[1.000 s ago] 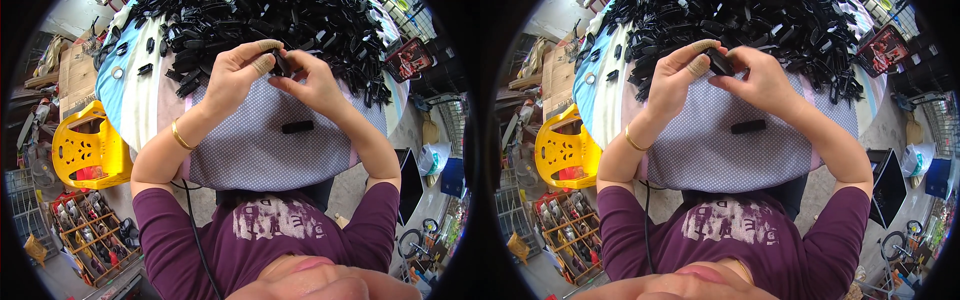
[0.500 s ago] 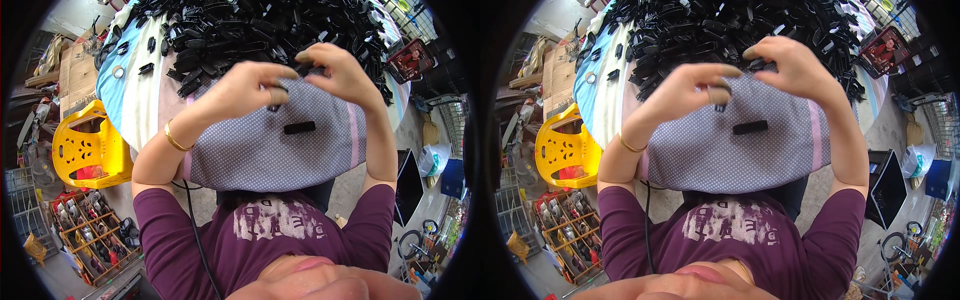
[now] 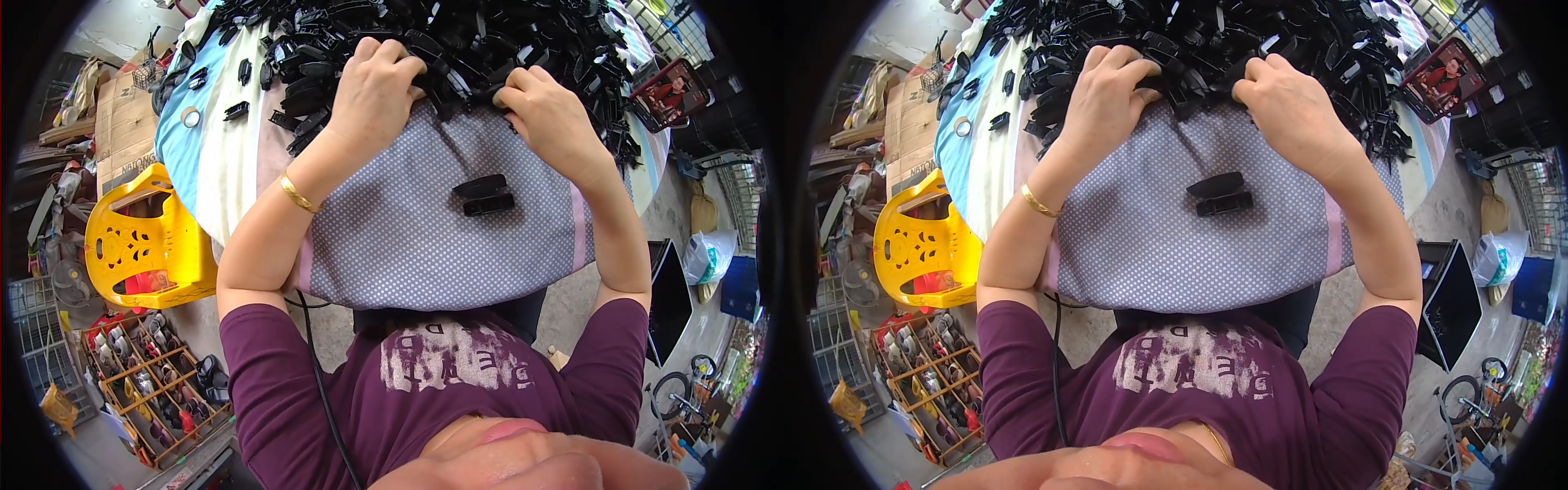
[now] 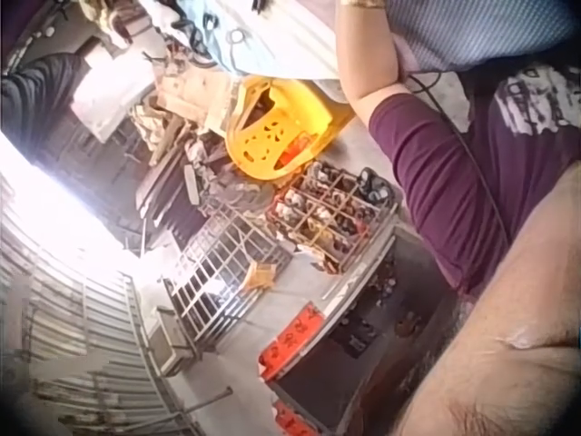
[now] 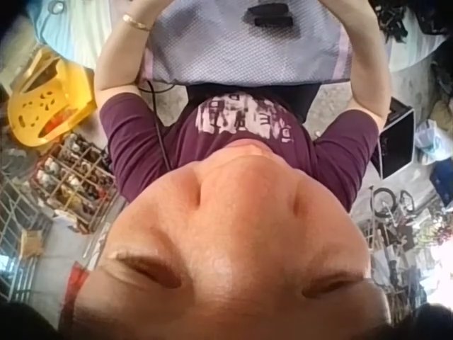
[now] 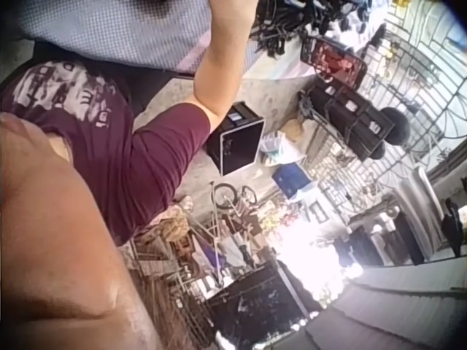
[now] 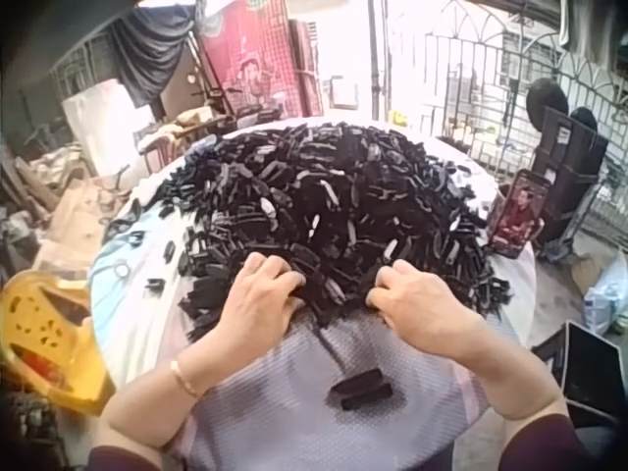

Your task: Sorting and inspecting a large quantity of black plastic components on a workbench.

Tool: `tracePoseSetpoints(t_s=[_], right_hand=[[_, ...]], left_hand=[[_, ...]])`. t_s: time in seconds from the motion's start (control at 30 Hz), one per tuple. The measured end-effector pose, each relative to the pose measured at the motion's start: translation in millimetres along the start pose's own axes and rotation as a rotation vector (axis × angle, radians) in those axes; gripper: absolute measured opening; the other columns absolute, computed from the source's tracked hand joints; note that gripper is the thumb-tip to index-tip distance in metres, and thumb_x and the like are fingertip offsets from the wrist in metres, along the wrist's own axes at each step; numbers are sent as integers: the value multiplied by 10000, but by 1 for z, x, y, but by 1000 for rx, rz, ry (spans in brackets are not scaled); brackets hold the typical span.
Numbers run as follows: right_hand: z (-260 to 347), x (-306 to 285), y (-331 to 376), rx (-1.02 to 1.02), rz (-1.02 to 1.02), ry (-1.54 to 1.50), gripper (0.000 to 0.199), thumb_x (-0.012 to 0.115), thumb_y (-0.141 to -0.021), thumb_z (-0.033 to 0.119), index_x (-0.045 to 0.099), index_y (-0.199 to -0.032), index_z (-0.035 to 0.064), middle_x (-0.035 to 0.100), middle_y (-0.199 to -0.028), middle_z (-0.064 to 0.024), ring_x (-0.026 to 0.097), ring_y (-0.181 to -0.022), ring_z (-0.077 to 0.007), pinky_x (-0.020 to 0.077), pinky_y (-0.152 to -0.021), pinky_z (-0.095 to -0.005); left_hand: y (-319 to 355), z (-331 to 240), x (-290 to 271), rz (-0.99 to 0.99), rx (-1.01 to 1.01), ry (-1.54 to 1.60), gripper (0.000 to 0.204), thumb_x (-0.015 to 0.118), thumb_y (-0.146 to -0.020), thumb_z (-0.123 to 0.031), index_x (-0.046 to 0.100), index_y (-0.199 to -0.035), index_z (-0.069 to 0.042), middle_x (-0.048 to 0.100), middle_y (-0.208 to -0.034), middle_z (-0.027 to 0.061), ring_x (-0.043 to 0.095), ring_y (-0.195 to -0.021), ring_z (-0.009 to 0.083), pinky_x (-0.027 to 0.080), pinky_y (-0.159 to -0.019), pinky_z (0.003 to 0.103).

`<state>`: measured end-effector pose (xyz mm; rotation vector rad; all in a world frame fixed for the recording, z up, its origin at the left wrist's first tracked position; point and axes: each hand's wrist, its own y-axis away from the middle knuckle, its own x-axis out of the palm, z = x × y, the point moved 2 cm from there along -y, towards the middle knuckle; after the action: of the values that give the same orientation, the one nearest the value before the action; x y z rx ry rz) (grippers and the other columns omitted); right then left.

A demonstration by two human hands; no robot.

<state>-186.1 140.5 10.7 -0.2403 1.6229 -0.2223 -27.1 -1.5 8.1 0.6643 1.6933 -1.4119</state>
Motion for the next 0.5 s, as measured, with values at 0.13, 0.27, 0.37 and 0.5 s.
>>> tracePoseSetpoints(t_s=[0.13,0.27,0.37,0.5], right_hand=[[-5,-1,-2,-29,-20,-11,87,629,-724,34,629,-808,11,563,-910,-57,539,-892,-210,484,-762,-301],[-18,-11,-9,-99,-371,-351,59,626,-736,17,591,-774,-11,594,-1082,-90,540,-1020,-233,453,-843,-315],[-27,-13,-9,-35,-426,-584,64,612,-798,37,604,-852,4,617,-1044,-84,578,-952,-187,461,-828,-293],[-21,-4,-9,140,-301,-1174,208,516,-914,124,540,-1101,35,624,-939,-64,585,-765,-94,466,-698,-210]], left_hand=[[0,7,-13,-51,-50,4,280,726,-659,-123,658,-927,-72,567,-933,88,524,-884,245,462,-787,323],[-8,14,-40,-196,-156,156,274,726,-662,-107,663,-920,-40,579,-890,111,559,-858,275,469,-784,351],[-4,22,-63,260,-212,305,182,700,-686,-124,681,-843,-33,603,-880,104,558,-873,270,471,-771,342],[11,1,-48,383,-106,-82,216,706,-654,-126,691,-864,-75,590,-901,97,540,-913,247,473,-787,334]])
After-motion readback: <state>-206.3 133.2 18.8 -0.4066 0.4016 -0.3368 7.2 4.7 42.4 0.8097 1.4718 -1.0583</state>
